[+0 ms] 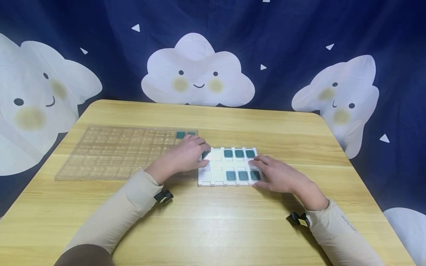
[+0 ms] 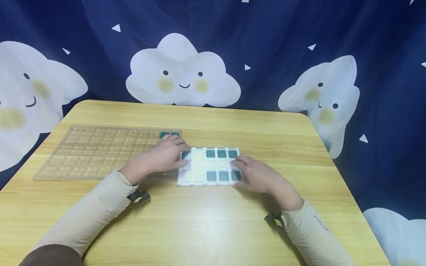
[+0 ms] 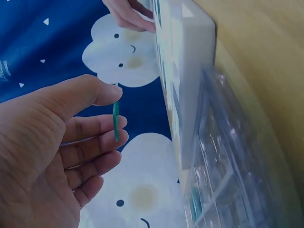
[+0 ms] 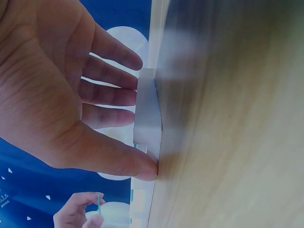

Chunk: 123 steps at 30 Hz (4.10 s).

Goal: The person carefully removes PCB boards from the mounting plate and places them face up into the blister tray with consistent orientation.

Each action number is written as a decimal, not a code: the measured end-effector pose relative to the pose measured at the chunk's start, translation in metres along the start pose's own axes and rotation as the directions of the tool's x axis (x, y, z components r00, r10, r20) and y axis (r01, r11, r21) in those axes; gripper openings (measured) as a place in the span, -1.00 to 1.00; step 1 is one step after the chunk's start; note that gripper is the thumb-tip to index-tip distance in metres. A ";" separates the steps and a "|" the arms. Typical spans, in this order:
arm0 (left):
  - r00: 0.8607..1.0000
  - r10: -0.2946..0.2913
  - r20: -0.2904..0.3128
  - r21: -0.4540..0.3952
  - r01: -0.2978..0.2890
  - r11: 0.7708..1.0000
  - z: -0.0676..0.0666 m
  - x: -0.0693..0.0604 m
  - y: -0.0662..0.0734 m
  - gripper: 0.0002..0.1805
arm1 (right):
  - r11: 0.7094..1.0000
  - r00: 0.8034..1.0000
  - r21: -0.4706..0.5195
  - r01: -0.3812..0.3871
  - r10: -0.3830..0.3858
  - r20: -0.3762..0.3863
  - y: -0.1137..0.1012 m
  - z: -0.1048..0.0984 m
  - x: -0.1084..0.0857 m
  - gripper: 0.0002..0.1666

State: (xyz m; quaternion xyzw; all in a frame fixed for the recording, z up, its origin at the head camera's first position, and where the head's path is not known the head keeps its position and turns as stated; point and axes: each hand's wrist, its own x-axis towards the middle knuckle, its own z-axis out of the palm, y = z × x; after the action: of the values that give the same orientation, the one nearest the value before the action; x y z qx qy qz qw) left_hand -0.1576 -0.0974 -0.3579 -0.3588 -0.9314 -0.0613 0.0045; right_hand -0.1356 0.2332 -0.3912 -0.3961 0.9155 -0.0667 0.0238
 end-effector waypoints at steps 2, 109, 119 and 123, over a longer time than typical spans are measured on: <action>1.000 -0.006 0.004 -0.012 0.006 1.000 0.000 0.000 -0.003 -0.52 | 1.000 1.000 0.001 0.000 0.000 0.001 0.000 0.000 0.000 -0.14; 0.960 -0.216 0.175 -0.167 0.246 0.955 0.011 -0.003 -0.109 -0.58 | 1.000 1.000 0.007 0.025 -0.025 -0.019 0.002 0.002 0.000 -0.16; 0.959 -0.216 0.184 -0.182 0.249 0.951 0.011 -0.003 -0.109 -0.58 | 1.000 1.000 0.008 0.022 -0.022 -0.019 0.002 0.002 0.000 -0.15; 0.961 -0.209 0.180 -0.171 0.240 0.956 0.009 -0.004 -0.108 -0.58 | 1.000 1.000 0.008 0.016 -0.016 -0.011 0.001 0.001 0.000 -0.15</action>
State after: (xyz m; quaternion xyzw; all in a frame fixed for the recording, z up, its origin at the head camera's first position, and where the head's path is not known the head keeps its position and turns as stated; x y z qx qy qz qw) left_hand -0.2270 -0.1784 -0.3791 -0.2530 -0.9533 -0.1215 -0.1115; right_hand -0.1369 0.2338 -0.3919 -0.4029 0.9121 -0.0728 0.0197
